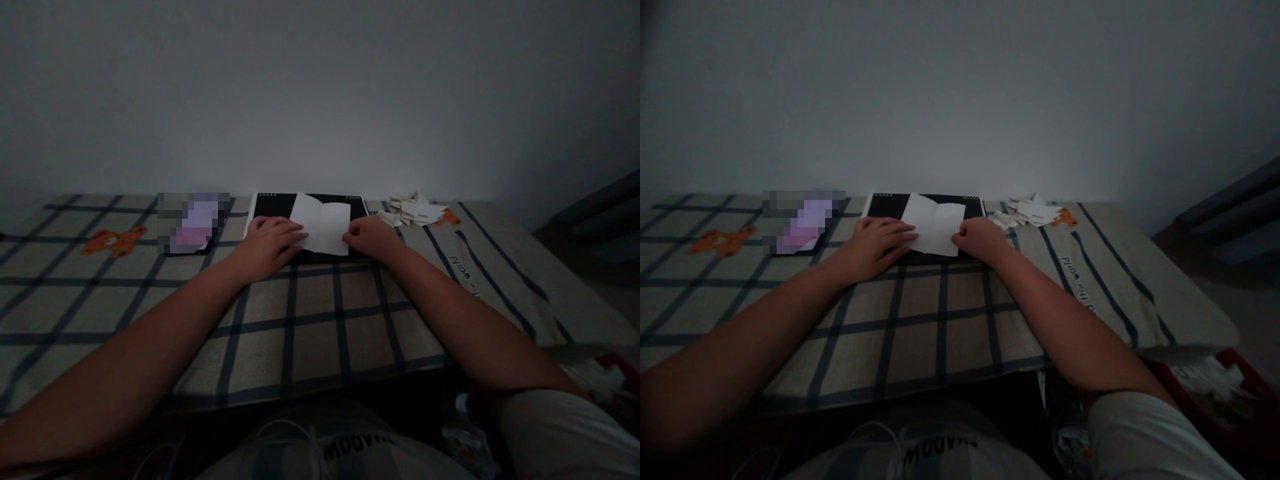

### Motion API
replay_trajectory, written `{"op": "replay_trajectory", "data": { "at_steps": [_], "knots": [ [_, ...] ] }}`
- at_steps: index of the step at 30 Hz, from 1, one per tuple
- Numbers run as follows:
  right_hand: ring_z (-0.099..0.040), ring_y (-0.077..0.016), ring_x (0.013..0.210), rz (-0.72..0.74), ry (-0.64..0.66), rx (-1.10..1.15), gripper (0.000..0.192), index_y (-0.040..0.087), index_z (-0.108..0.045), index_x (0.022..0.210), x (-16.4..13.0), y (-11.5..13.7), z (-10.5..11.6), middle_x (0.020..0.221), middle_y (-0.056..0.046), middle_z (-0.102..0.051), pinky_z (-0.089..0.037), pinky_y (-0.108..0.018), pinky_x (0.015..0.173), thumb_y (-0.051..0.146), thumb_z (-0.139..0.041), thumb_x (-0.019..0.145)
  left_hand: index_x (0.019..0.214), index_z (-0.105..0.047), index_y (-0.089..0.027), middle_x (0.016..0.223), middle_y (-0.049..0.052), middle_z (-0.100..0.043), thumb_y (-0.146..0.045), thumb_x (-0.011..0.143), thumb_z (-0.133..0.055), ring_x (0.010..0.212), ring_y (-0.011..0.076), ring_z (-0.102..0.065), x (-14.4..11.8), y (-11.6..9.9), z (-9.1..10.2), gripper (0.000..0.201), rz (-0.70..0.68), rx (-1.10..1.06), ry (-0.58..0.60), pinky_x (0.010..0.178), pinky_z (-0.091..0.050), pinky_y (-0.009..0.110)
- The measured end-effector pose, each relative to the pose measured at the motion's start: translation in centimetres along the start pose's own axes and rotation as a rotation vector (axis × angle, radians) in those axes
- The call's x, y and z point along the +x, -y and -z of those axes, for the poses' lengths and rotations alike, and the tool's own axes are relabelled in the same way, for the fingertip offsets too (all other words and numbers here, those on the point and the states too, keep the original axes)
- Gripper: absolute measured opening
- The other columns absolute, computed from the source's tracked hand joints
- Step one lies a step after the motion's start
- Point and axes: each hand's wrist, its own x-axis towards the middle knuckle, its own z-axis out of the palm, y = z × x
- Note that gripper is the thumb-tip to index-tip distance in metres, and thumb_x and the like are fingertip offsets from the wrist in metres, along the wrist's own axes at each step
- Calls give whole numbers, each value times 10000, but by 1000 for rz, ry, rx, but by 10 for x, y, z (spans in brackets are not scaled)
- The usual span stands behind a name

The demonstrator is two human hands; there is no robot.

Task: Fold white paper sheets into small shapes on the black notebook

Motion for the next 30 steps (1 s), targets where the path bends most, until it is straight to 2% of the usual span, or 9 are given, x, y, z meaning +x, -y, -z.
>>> {"op": "replay_trajectory", "data": {
  "at_steps": [4,7,11,14,16,20,24,30],
  "knots": [
    [-572,-188,659,28,-22,-86,221,217,-715,760,-1,-2,-1,768,-61,-714,-335,-295,576,393,-639,869,1333,-683,-254,1463,97,-619,-447,1037,-420,1361,344,-505,0,1,0,441,-24,22,55,1080,-327,548],
    [-622,-226,777,171,-96,-127,177,203,-713,914,-2,-4,-1,902,-83,-730,-398,-311,638,364,-658,869,1352,-670,-249,1493,102,-592,-456,1044,-407,1388,345,-484,0,1,0,455,-35,26,81,1088,-330,552],
    [-623,-316,1119,398,-197,-137,384,162,-676,1235,-2,-7,-3,1260,-173,-680,-474,-403,885,263,-671,865,1341,-677,-256,1501,99,-586,-466,1051,-393,1411,333,-476,0,1,0,457,-47,34,80,1094,-330,546],
    [-507,-349,1373,509,-152,-127,444,171,-644,1353,-3,-9,-8,1510,-184,-548,-428,-487,1055,293,-635,927,1332,-681,-260,1488,94,-601,-467,1053,-380,1418,322,-477,-1,2,0,460,-58,46,78,1108,-315,550],
    [-457,-333,1442,554,-90,-115,433,182,-648,1365,-3,-10,-12,1565,-168,-505,-385,-510,1121,357,-599,973,1305,-700,-267,1469,91,-618,-458,1053,-375,1414,321,-486,-1,1,0,453,-41,50,72,1127,-287,571],
    [-550,-309,1364,593,-26,-71,459,189,-668,1355,-2,-9,-16,1473,-150,-608,-359,-512,1143,459,-571,997,1248,-738,-270,1443,88,-640,-443,1049,-391,1403,333,-499,-1,-1,2,436,11,57,49,1151,-238,620],
    [-632,-310,1229,661,-35,20,440,183,-720,1280,-2,-8,-13,1340,-137,-703,-424,-472,1032,482,-600,980,1220,-753,-267,1446,87,-638,-442,1042,-418,1402,337,-497,-1,0,2,418,50,93,8,1159,-229,638],
    [-675,-278,1091,794,-42,125,357,202,-771,1175,-2,-7,-11,1149,-118,-771,-438,-436,955,442,-676,928,1275,-732,-276,1516,106,-571,-411,997,-509,1426,367,-455,-2,3,0,381,108,126,10,1148,-246,660]
  ]
}}
